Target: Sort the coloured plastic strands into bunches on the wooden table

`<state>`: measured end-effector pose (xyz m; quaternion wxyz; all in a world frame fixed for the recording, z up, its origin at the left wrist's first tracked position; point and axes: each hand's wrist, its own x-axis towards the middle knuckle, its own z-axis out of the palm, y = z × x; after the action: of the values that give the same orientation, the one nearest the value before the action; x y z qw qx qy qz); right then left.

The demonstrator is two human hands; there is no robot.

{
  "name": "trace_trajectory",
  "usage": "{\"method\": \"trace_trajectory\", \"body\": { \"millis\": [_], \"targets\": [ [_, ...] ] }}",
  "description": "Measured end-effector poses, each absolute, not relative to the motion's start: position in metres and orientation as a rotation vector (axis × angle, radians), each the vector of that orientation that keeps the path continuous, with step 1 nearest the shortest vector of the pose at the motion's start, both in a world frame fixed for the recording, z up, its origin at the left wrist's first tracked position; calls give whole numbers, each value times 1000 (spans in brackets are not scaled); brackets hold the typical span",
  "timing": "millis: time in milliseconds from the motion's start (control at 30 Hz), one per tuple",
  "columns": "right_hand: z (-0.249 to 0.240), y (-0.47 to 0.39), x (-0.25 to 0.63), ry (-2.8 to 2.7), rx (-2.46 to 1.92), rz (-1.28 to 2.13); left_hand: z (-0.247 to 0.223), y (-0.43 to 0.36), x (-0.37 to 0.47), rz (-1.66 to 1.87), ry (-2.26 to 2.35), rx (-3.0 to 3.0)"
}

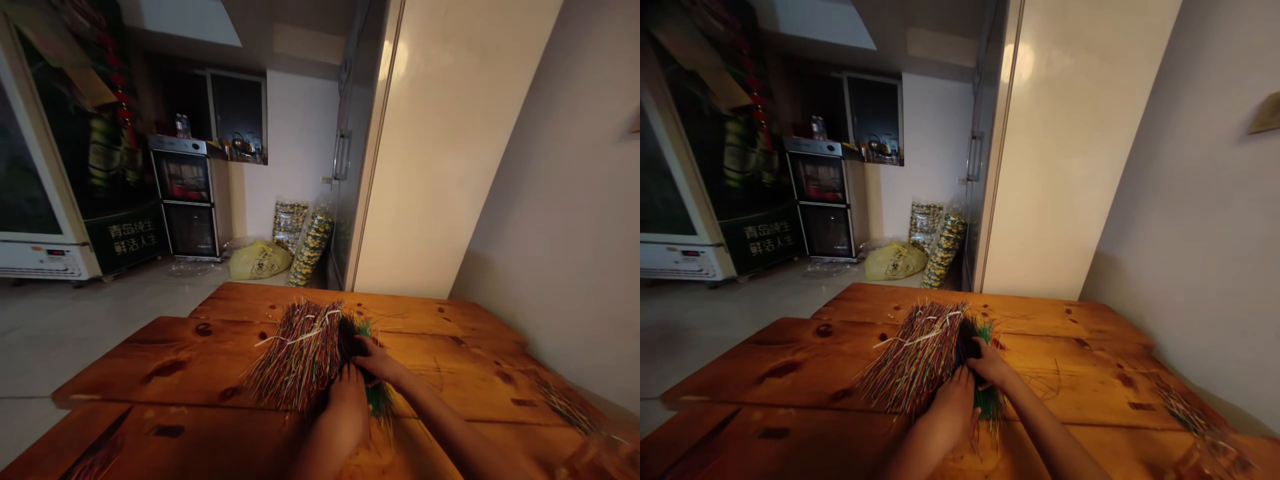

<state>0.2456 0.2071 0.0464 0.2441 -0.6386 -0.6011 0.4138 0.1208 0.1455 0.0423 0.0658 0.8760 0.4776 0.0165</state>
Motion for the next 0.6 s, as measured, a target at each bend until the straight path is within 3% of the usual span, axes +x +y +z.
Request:
{"method": "trace_trajectory", "body": {
  "millis": [600],
  "targets": [
    [32,212,234,-1883,-1959,670,24,152,130,-65,1561,2654]
  ]
}}
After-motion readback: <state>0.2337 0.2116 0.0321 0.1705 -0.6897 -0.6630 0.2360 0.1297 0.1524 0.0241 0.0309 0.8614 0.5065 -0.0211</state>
